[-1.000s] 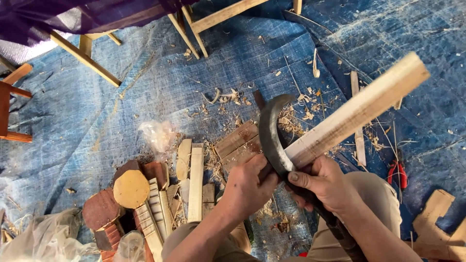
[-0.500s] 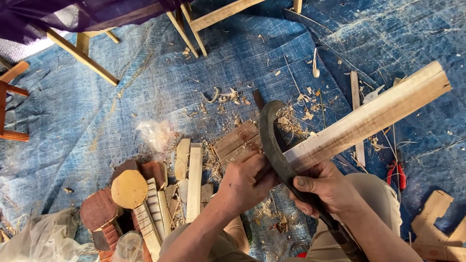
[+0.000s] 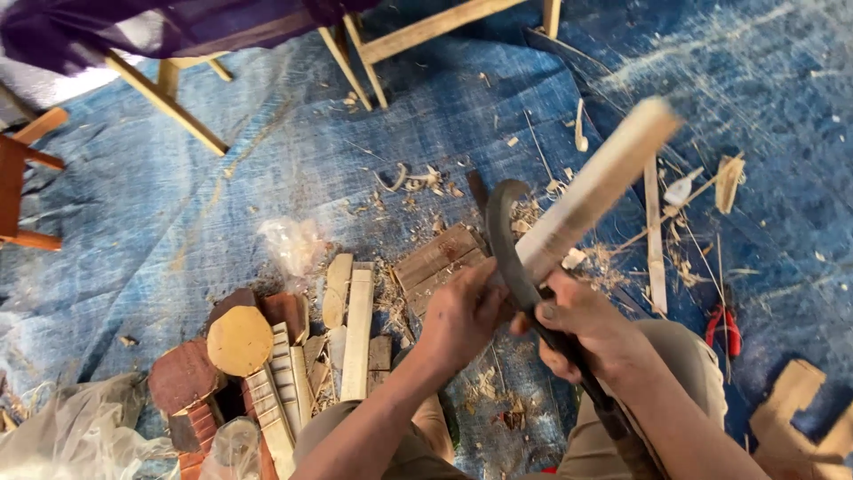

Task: Shaping a wooden instrument neck using a drawknife and adjusting it with a hammer while sitting on a workshop floor.

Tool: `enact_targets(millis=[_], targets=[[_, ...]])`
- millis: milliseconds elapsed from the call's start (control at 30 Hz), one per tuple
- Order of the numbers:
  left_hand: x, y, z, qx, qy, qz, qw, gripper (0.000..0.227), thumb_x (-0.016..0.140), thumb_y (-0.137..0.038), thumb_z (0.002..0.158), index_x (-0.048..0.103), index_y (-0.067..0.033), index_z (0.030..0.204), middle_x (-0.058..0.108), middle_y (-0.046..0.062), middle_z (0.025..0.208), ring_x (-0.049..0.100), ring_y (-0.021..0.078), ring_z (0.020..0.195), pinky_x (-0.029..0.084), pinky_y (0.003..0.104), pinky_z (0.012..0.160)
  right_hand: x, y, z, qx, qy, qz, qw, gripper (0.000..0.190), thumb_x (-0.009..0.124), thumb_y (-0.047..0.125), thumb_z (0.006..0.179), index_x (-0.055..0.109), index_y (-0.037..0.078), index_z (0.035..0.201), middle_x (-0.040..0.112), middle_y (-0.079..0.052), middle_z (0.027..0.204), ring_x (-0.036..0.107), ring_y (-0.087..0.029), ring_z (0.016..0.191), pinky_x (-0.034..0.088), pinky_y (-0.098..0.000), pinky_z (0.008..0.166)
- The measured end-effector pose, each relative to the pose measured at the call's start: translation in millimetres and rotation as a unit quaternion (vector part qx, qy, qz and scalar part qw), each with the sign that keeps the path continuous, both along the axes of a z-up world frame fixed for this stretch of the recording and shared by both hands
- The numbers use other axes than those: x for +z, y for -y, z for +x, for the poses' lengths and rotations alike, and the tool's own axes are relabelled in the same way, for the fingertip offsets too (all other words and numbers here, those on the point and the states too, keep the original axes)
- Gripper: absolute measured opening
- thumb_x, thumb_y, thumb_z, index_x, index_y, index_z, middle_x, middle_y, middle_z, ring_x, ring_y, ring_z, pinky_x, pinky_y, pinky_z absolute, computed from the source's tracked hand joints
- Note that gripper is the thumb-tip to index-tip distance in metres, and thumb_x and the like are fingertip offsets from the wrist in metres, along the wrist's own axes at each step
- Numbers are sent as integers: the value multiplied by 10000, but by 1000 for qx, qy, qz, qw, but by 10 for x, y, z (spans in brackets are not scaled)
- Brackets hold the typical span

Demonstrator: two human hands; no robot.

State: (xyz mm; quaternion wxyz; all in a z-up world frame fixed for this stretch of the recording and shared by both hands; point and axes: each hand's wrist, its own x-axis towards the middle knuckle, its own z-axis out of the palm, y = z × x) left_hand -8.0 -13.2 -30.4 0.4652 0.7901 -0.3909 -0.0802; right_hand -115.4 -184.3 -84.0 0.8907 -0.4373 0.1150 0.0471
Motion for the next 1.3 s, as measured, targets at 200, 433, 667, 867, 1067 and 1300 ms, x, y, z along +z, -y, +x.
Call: enact_targets(millis=[200,433,667,867,1067,1300], targets=[[-80,-89,234,108,-239,2,965,315,659,-118,893,710,-53,1197,746,223,943,746,370,929,580,481,783,14,143,-214,27,37,16,999,692,672,335,927,429,-27,1465,813,-303,973,581,-184,325,373,-291,164],[-647,69,694,202,-386,-379,816,234,758,-66,895,611,-61,1077,635,12,866,637,118,820,515,233,710,-229,440,-240,46,180,141,972,356,546,130,1028,581,-214,1115,588,-365,594,502,-267,224,416,-389,108],[-557,278,601,287,-458,-372,755,299,928,-189,789,689,-14,747,688,128,698,640,192,595,504,329,461,588,-74,402,19,46,-17,999,341,590,176,979,604,-134,1119,585,-347,548,466,-323,253,322,-417,135],[-20,292,250,320,-431,-416,734,524,958,-183,769,562,33,501,530,174,500,521,208,458,381,342,449,668,-231,641,-20,-18,-48,998,366,673,214,950,521,-9,1197,613,-353,661,526,-372,298,358,-441,171],[-100,257,179,254,-441,-430,745,431,930,-37,775,621,51,488,566,221,507,527,247,480,441,323,551,312,18,641,-48,9,-41,998,244,626,217,1007,565,-17,1032,588,-304,664,504,-315,284,352,-381,173],[-1,29,273,116,-558,-434,698,469,600,-481,991,729,-33,936,720,216,801,700,268,731,578,339,686,16,355,587,-37,50,46,997,219,545,180,1050,692,38,970,585,-297,633,482,-281,272,358,-335,177]])
